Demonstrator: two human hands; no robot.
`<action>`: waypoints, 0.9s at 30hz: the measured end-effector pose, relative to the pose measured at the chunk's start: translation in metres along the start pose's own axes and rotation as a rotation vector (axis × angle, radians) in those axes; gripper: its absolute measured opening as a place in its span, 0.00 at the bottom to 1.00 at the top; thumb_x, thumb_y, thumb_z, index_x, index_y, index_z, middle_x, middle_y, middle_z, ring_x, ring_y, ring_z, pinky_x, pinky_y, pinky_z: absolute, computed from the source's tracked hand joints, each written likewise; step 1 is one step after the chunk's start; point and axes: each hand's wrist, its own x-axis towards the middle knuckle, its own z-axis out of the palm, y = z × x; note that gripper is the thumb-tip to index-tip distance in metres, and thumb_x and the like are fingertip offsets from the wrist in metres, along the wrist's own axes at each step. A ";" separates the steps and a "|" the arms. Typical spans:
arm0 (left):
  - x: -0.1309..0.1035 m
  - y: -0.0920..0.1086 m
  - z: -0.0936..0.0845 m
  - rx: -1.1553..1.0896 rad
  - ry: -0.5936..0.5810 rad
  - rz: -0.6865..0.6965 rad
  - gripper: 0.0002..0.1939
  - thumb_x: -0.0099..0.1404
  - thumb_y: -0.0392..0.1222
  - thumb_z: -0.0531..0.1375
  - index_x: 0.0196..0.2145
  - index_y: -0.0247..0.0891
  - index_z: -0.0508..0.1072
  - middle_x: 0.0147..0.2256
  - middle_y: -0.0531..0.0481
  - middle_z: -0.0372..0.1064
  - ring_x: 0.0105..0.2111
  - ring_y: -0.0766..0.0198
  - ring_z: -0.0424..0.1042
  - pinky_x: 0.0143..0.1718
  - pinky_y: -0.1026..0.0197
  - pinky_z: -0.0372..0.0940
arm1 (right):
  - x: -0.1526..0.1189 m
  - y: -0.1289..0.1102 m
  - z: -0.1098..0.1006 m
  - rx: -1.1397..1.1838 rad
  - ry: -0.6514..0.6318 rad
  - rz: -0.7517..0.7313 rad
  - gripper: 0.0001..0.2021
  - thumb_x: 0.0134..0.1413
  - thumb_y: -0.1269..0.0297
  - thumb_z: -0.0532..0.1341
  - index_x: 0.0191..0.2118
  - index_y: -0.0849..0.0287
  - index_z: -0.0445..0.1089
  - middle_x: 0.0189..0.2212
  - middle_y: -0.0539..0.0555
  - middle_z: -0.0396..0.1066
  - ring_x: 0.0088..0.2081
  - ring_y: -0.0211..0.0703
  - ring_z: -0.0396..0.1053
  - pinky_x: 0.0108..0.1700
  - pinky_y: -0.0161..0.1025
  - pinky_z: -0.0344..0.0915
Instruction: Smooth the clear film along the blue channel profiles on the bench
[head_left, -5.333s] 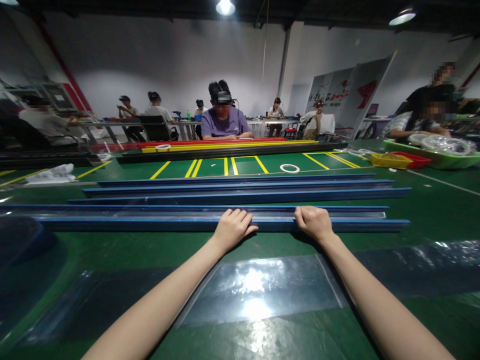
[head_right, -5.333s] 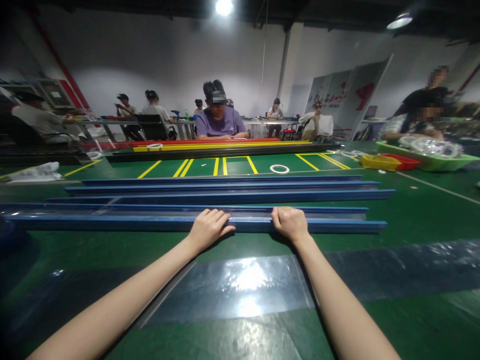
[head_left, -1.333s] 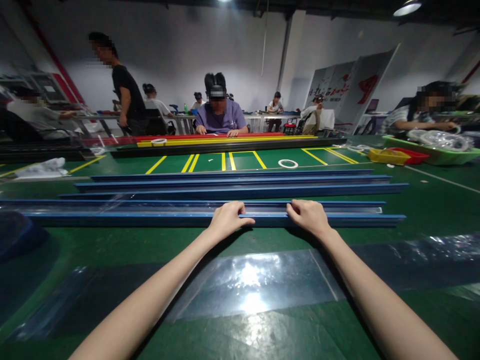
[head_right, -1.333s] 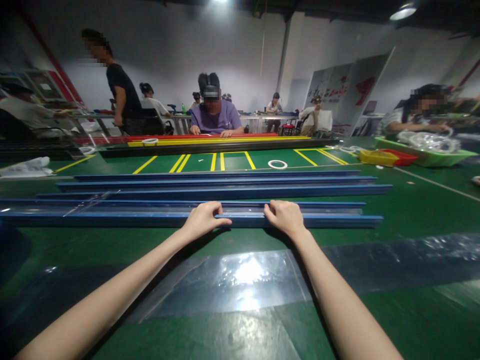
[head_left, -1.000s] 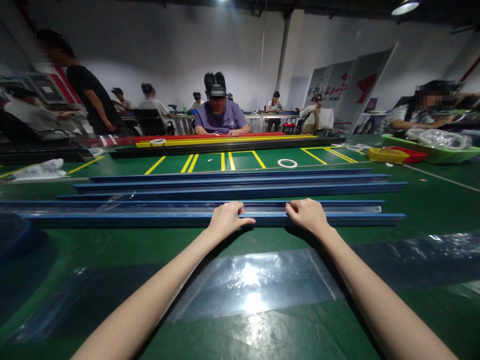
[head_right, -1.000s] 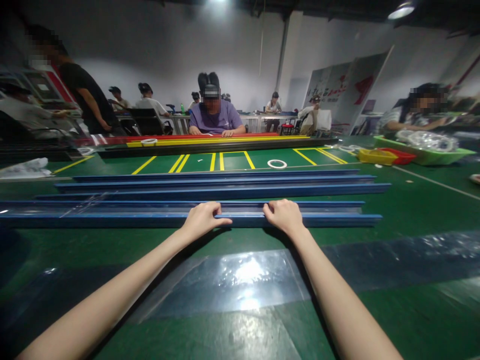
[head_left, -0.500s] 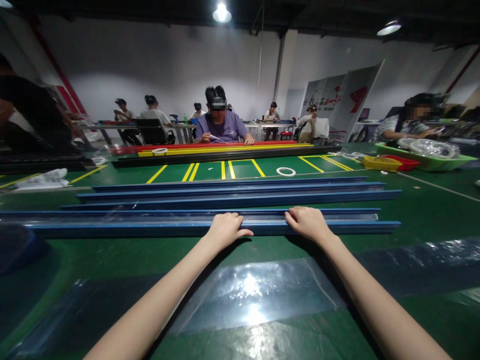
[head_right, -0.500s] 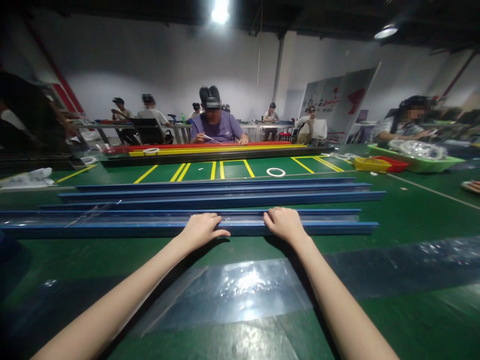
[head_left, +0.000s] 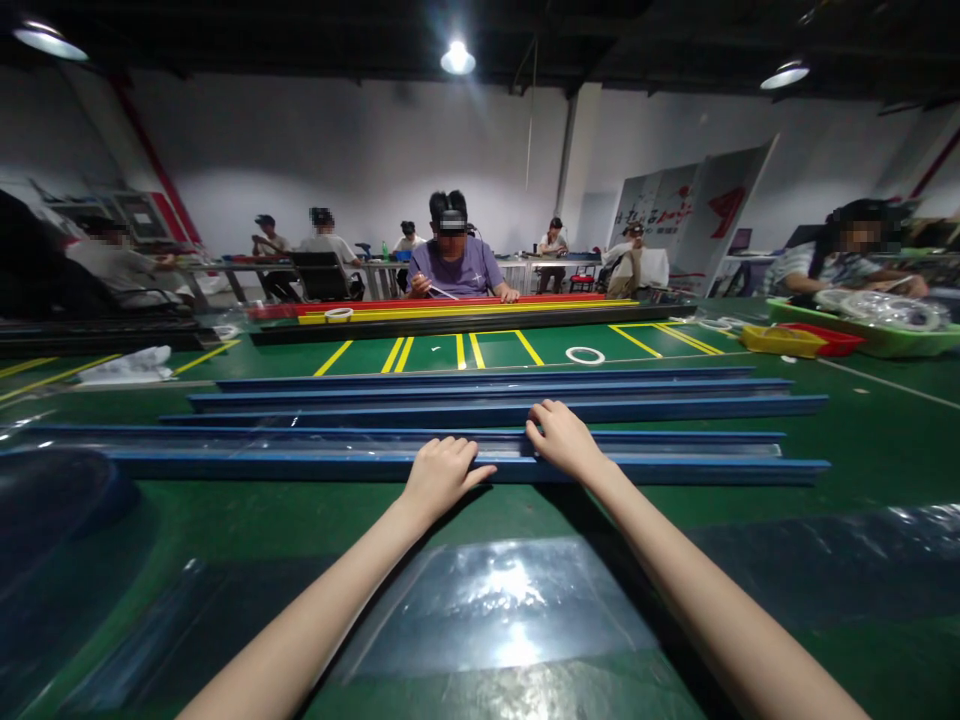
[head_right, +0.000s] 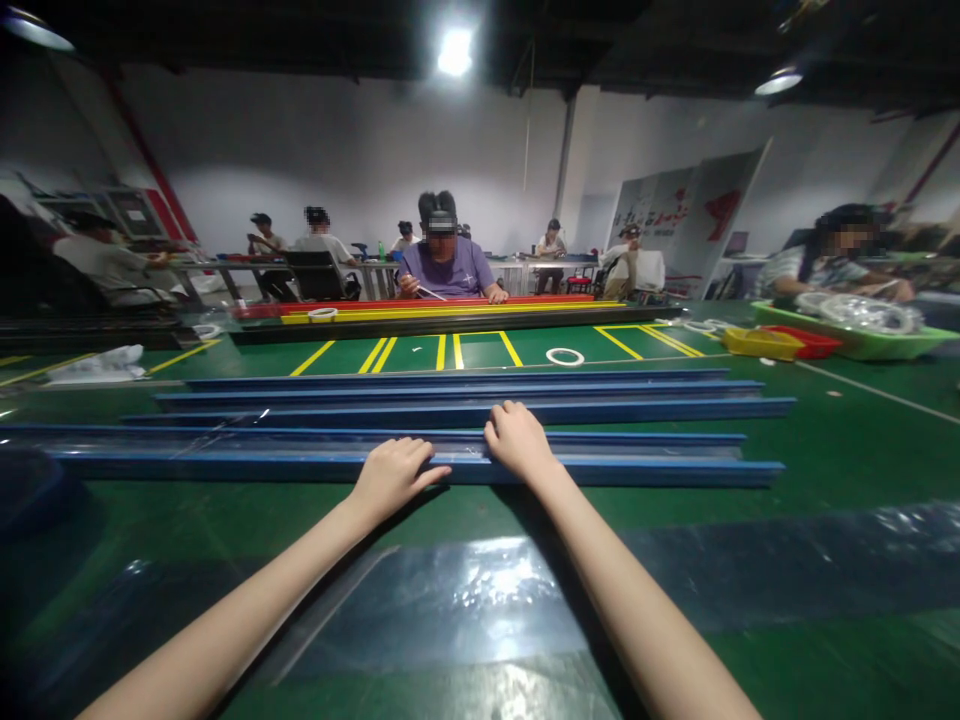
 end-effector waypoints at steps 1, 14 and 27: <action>-0.002 -0.001 0.002 0.007 0.029 0.000 0.19 0.61 0.55 0.49 0.26 0.37 0.65 0.26 0.50 0.68 0.28 0.63 0.66 0.28 0.62 0.53 | 0.002 -0.004 0.002 0.021 -0.020 0.014 0.13 0.55 0.64 0.46 0.34 0.61 0.66 0.33 0.57 0.69 0.39 0.42 0.64 0.39 0.33 0.54; -0.009 0.002 0.014 0.033 0.165 0.005 0.18 0.62 0.53 0.48 0.30 0.37 0.67 0.26 0.50 0.66 0.29 0.62 0.64 0.30 0.60 0.52 | -0.001 -0.007 0.009 0.172 -0.149 -0.054 0.20 0.59 0.58 0.42 0.30 0.59 0.68 0.30 0.55 0.72 0.33 0.40 0.67 0.33 0.33 0.53; -0.008 0.002 0.011 0.033 0.138 0.013 0.20 0.62 0.55 0.48 0.35 0.35 0.68 0.30 0.47 0.68 0.33 0.59 0.64 0.34 0.58 0.54 | -0.003 0.007 0.005 0.160 -0.161 -0.068 0.23 0.58 0.57 0.41 0.26 0.59 0.69 0.27 0.55 0.72 0.30 0.40 0.67 0.30 0.34 0.51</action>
